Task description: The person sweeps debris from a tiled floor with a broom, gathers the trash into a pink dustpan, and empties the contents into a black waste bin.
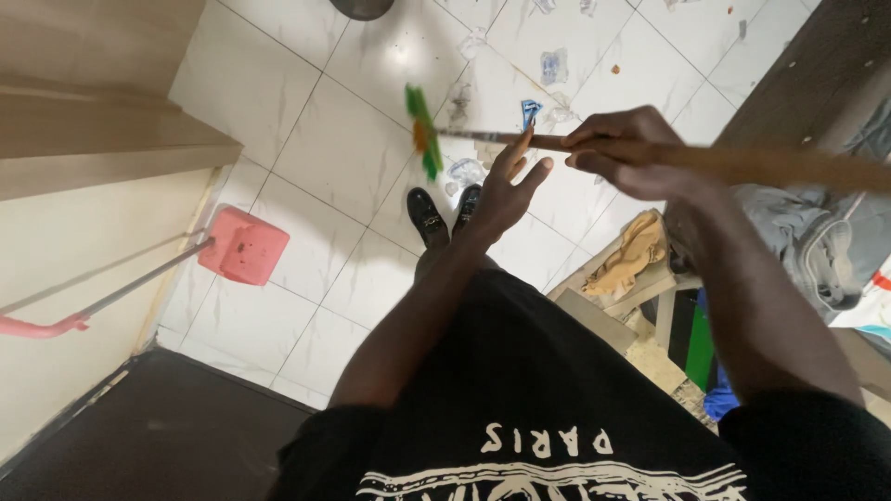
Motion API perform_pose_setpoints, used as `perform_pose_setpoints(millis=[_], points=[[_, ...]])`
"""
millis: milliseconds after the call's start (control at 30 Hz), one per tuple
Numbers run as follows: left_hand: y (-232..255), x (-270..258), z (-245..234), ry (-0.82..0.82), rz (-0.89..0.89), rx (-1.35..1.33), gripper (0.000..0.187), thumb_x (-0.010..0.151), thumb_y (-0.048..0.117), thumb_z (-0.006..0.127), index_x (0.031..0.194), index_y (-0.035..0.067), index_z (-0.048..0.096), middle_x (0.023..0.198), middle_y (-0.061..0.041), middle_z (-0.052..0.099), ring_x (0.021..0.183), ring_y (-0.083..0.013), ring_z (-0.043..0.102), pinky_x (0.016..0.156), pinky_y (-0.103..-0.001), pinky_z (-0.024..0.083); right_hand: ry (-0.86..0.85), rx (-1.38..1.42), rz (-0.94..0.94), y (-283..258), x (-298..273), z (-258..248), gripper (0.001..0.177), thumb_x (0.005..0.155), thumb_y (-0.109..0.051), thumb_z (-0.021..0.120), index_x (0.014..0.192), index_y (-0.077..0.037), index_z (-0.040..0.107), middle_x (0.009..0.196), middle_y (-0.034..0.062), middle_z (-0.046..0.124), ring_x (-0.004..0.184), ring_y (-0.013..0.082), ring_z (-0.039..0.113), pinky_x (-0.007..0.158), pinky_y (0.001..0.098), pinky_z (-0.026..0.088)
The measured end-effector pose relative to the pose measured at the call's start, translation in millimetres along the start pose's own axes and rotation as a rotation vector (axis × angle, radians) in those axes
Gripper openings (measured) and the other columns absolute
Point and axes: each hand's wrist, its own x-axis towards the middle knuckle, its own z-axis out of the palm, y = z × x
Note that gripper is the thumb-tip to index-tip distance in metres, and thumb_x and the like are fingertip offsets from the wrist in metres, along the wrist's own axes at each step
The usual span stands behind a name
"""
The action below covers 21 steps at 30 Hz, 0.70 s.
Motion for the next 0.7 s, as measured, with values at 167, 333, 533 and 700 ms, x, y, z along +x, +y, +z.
perform_pose_setpoints(millis=[167,333,533,700], points=[[-18.4,-13.4,-3.4,-0.030,-0.099,0.120,0.068,0.103,0.048,0.055,0.162,0.021,0.034,0.165,-0.023,0.035,0.152,-0.0367,0.038,0.122,-0.046,0.035,-0.179,0.006,0.123,-2.0,4.4,-9.0,0.025,0.094,-0.022,0.065,0.110,-0.006,0.077,0.077,0.0163,0.075,0.054,0.0214,0.061,0.050,0.0395,0.047],[-33.5,-20.2,0.9,-0.101,-0.167,0.115,0.069,0.102,0.048,0.054,0.162,0.023,0.029,0.167,-0.017,0.033,0.153,-0.0347,0.033,0.122,-0.046,0.032,-0.193,-0.065,-0.104,9.3,20.9,37.4,0.024,0.097,-0.020,0.060,0.104,-0.005,0.078,0.086,0.0092,0.075,0.055,0.0162,0.066,0.050,0.0342,0.054],[-36.0,-10.6,11.7,-0.132,-0.109,0.216,0.068,0.105,0.044,0.052,0.164,0.024,0.025,0.170,-0.016,0.026,0.158,-0.0336,0.020,0.124,-0.047,0.024,-0.099,0.012,-0.053,15.0,5.8,26.9,0.020,0.095,-0.016,0.067,0.102,0.000,0.076,0.082,0.0131,0.076,0.060,0.0202,0.070,0.055,0.0361,0.054],[-27.7,8.2,21.4,-0.124,0.011,0.066,0.069,0.105,0.036,0.056,0.165,0.022,0.023,0.170,-0.019,0.026,0.158,-0.0341,0.023,0.126,-0.046,0.026,0.023,-0.063,-0.052,9.4,3.5,16.6,0.025,0.093,-0.018,0.071,0.110,-0.001,0.076,0.081,0.0147,0.075,0.061,0.0222,0.070,0.057,0.0368,0.056]])
